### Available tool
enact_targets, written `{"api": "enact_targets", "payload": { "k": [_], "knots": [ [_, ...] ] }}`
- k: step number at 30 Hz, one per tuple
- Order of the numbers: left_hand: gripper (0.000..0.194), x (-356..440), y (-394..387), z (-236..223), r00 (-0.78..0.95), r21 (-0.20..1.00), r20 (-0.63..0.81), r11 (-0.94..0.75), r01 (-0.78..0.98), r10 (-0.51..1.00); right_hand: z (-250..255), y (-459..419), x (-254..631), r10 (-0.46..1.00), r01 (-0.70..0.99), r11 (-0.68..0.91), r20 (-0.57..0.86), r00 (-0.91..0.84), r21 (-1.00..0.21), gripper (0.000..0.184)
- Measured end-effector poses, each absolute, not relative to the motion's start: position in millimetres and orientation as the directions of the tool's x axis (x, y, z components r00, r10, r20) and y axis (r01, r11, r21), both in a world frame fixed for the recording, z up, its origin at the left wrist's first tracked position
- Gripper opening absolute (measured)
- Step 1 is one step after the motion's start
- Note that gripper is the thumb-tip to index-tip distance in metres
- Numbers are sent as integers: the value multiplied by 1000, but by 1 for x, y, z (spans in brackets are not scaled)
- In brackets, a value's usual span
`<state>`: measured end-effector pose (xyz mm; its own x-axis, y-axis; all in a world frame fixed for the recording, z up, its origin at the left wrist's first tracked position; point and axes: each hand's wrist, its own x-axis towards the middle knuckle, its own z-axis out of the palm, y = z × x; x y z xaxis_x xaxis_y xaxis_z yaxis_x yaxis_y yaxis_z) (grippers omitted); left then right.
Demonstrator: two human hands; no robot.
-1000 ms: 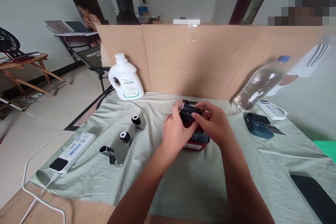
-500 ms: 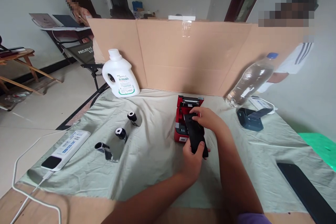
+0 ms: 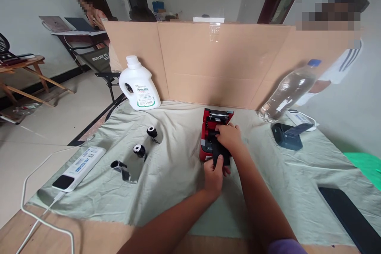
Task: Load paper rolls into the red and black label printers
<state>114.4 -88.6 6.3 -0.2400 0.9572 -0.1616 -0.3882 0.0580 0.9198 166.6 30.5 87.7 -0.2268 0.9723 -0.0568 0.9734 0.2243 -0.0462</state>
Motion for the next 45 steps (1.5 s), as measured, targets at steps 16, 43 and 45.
{"api": "enact_targets", "payload": {
  "k": [16, 43, 45],
  "knots": [
    [56, 114, -91, 8, -241, 934, -117, 25, -356, 964, 97, 60, 212, 956, 616, 215, 292, 24, -758, 49],
    [58, 114, -104, 11, -179, 954, 7, -60, -293, 984, 17, 9, 209, 985, 257, 153, 127, -115, -954, 72],
    [59, 107, -109, 15, -110, 965, 169, -187, -184, 979, 21, 7, 208, 985, 243, 159, 138, -104, -957, 72]
  ]
}}
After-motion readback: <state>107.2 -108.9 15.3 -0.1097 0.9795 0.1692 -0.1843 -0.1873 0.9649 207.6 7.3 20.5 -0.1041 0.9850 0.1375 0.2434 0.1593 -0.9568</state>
